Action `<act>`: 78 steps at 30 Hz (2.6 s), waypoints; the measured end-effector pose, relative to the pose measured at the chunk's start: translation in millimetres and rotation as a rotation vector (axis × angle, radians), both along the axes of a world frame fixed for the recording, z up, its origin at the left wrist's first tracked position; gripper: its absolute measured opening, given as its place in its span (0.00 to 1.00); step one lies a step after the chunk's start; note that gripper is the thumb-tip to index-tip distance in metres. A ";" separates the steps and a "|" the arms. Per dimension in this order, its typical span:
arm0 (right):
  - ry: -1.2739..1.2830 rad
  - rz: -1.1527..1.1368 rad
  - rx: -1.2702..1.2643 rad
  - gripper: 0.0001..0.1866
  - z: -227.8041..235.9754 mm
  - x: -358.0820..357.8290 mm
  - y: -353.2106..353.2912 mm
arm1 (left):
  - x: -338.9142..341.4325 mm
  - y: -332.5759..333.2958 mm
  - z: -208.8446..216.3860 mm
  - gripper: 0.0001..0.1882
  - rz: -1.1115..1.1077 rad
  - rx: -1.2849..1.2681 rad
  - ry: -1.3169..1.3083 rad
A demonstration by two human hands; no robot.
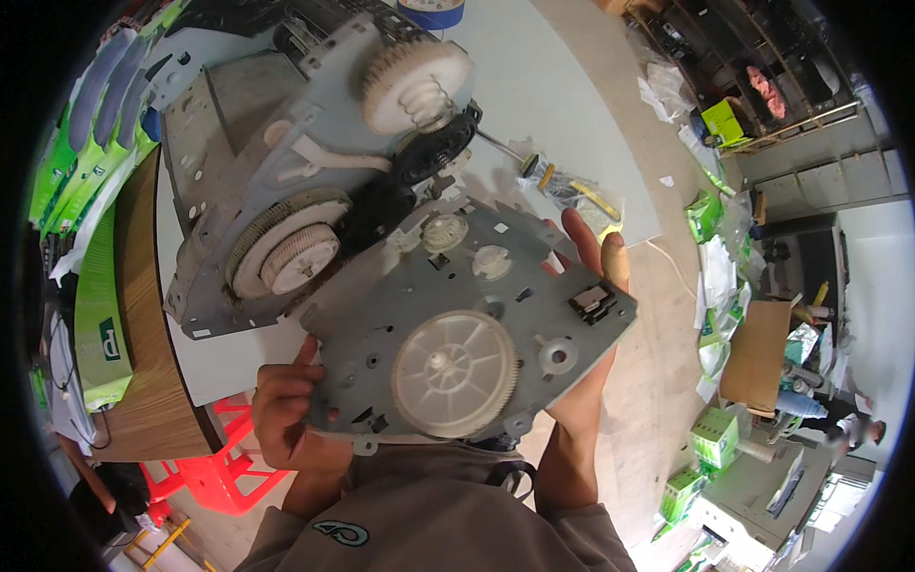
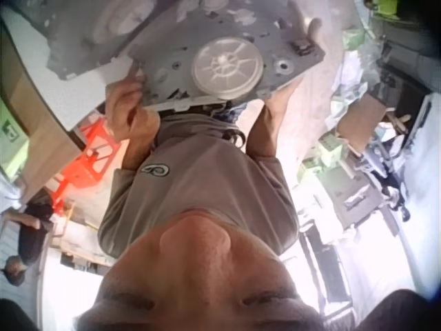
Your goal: The person disassembles the internal gear and roller mechanism of a printer, using a screwdriver to remove screws and then pulling the metal chassis plates and plastic gears apart by hand.
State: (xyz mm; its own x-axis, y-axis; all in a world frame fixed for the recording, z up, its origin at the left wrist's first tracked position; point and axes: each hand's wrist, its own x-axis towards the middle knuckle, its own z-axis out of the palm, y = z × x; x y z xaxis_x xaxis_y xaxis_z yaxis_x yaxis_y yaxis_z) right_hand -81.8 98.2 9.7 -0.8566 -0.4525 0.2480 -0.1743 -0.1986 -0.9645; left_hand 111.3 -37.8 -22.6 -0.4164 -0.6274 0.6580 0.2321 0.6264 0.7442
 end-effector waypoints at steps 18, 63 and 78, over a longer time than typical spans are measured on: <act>0.000 -0.124 -0.127 0.32 1.3 -13.6 -31.4 | 14.3 -2.7 -19.2 0.26 -0.151 0.046 -0.134; 0.144 -0.259 -0.004 0.31 5.0 1.0 -29.9 | 10.0 -11.3 -20.5 0.34 -0.206 0.108 -0.101; 0.202 -0.302 -0.023 0.30 -0.6 4.8 -15.3 | 15.2 -10.4 -18.1 0.37 -0.273 0.104 -0.041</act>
